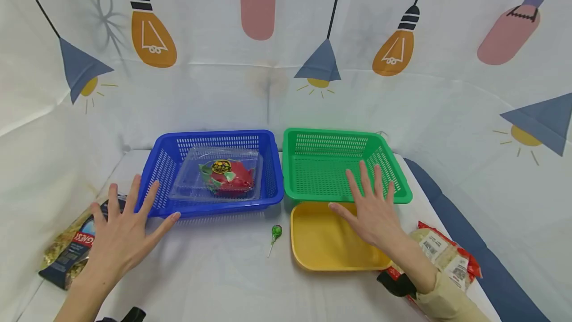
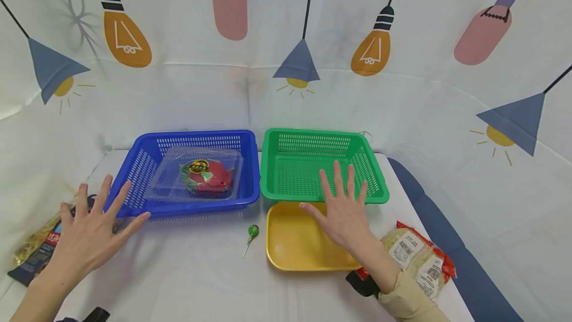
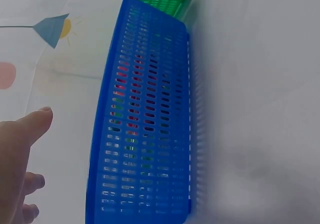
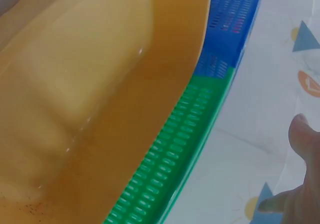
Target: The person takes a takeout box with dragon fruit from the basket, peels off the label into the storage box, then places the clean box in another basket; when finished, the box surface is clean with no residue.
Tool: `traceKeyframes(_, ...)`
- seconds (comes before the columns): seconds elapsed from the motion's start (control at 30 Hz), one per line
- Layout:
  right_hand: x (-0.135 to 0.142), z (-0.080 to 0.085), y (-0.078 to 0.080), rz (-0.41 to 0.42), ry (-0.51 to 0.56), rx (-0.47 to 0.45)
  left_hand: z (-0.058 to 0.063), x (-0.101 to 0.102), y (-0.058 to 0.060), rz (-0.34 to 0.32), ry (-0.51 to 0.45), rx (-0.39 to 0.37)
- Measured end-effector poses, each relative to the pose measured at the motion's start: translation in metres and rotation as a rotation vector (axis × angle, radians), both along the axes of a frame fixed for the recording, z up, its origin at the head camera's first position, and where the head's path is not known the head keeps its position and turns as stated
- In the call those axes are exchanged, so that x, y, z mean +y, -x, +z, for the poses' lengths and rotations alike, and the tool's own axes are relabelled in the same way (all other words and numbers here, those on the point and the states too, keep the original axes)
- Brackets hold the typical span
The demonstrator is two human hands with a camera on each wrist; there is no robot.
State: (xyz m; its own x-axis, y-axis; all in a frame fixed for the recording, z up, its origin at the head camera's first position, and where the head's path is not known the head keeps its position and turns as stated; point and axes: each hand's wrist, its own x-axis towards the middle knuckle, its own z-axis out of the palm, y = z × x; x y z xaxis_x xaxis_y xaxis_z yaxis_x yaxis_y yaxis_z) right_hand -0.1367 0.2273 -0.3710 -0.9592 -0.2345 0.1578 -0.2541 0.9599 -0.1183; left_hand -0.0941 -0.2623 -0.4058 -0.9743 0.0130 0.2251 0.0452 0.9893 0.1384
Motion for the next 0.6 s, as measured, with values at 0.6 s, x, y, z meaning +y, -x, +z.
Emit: traceKeyframes(0.6, -0.027, 0.014, 0.006, 0.045, 0.019, -0.024, 0.006, 0.002, 0.006, -0.054, -0.127, 0.012)
